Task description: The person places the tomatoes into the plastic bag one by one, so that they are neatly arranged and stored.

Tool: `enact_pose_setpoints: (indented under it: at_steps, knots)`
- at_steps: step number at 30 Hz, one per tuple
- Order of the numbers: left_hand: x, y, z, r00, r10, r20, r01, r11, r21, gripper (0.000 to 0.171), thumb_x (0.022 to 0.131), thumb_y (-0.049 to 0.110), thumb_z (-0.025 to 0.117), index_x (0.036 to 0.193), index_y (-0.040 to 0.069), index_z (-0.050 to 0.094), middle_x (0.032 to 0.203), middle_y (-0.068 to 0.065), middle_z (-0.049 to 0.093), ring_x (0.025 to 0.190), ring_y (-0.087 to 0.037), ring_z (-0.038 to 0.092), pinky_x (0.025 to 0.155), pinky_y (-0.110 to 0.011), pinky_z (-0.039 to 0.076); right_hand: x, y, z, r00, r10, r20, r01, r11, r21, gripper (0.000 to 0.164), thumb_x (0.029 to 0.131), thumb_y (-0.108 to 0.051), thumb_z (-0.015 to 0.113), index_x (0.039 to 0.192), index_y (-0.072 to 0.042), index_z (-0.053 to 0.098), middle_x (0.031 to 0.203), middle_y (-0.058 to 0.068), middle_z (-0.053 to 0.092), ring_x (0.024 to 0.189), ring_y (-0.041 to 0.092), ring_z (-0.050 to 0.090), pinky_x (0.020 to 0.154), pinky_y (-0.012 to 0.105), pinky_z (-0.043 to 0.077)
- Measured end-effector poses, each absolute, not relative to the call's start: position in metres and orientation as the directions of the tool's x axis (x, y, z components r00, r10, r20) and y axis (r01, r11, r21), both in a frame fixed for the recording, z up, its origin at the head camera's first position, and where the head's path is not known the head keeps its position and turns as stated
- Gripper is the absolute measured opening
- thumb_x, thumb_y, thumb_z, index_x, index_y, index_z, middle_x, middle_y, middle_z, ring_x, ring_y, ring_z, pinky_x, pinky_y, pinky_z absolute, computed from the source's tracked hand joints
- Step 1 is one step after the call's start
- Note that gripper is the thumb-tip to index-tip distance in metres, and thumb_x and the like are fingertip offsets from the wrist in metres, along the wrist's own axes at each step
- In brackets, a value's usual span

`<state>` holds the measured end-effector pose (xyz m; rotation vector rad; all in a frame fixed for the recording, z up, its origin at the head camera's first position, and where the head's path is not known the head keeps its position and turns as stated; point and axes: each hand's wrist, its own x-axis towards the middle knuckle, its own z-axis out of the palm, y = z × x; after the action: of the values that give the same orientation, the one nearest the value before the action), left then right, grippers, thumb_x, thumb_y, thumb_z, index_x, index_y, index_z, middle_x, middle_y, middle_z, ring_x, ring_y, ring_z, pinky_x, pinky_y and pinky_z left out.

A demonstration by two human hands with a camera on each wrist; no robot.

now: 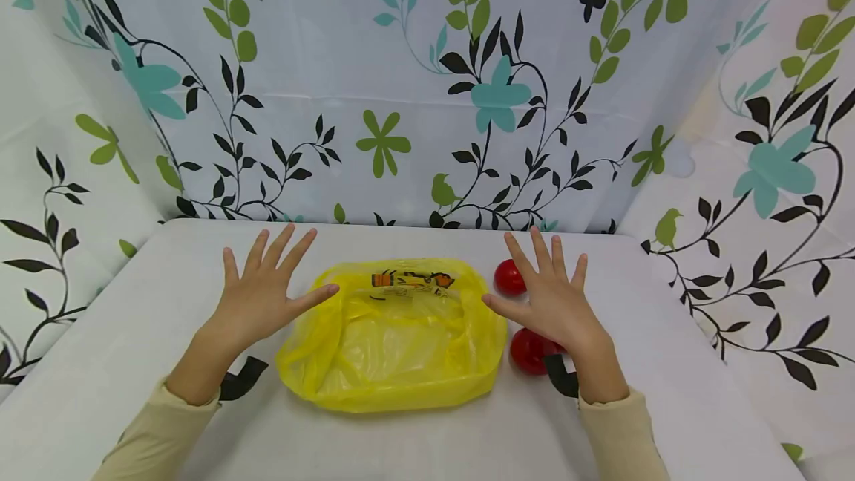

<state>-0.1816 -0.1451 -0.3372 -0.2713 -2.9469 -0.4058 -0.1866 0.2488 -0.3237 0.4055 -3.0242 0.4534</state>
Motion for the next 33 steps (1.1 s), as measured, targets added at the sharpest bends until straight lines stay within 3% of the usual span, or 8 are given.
enact_pose_setpoints:
  at_steps: [7,13,18,24,33]
  knots:
    - [-0.1804,-0.1450,-0.3368,-0.966,0.170,0.196,0.217,0.944,0.250,0.093,0.086,0.073,0.050,0.158,0.027,0.012,0.164,-0.011,0.007,0.147,-0.043,-0.002,0.106,-0.072,-0.014,-0.1864,0.2478,-0.3218,-0.962,-0.259,0.084,-0.272,0.919,-0.286,0.099,0.084,-0.067,0.057,0.158,-0.030,0.002,0.163,0.014,-0.010,0.145,0.048,-0.009,0.104,0.071,-0.018]
    - [-0.1795,-0.1445,-0.3371,-0.960,0.178,0.218,0.231,0.939,0.254,0.090,0.087,0.072,0.047,0.158,0.028,0.013,0.164,-0.010,0.008,0.148,-0.041,0.000,0.108,-0.071,-0.010,-0.1870,0.2466,-0.3216,-0.946,-0.290,0.147,-0.321,0.908,-0.270,0.094,0.084,-0.062,0.061,0.158,-0.032,0.011,0.164,0.011,-0.001,0.147,0.044,0.000,0.110,0.071,-0.003]
    - [-0.1780,-0.1433,-0.3377,-0.945,0.186,0.268,0.261,0.924,0.279,0.085,0.090,0.070,0.045,0.158,0.027,0.016,0.163,-0.011,0.014,0.148,-0.039,0.005,0.111,-0.070,-0.001,-0.1870,0.2468,-0.3244,-0.908,-0.344,0.240,-0.403,0.875,-0.269,0.086,0.085,-0.056,0.065,0.156,-0.033,0.022,0.163,0.011,0.013,0.145,0.043,0.014,0.111,0.071,0.003]
    - [-0.1773,-0.1405,-0.3373,-0.914,0.196,0.355,0.310,0.901,0.303,0.082,0.091,0.062,0.053,0.157,0.028,0.017,0.160,-0.013,0.022,0.146,-0.040,0.015,0.114,-0.065,0.012,-0.1866,0.2517,-0.3280,-0.866,-0.372,0.335,-0.468,0.839,-0.277,0.082,0.081,-0.046,0.072,0.152,-0.032,0.034,0.159,0.010,0.026,0.142,0.042,0.023,0.110,0.072,0.007]
    - [-0.1731,-0.1405,-0.3403,-0.864,0.188,0.467,0.383,0.848,0.367,0.069,0.094,0.045,0.060,0.148,0.007,0.039,0.147,-0.019,0.042,0.132,-0.040,0.042,0.104,-0.060,0.036,-0.1849,0.2555,-0.3305,-0.870,-0.380,0.313,-0.467,0.838,-0.282,0.080,0.078,-0.042,0.078,0.148,-0.025,0.043,0.154,0.011,0.034,0.138,0.041,0.029,0.109,0.072,0.015]
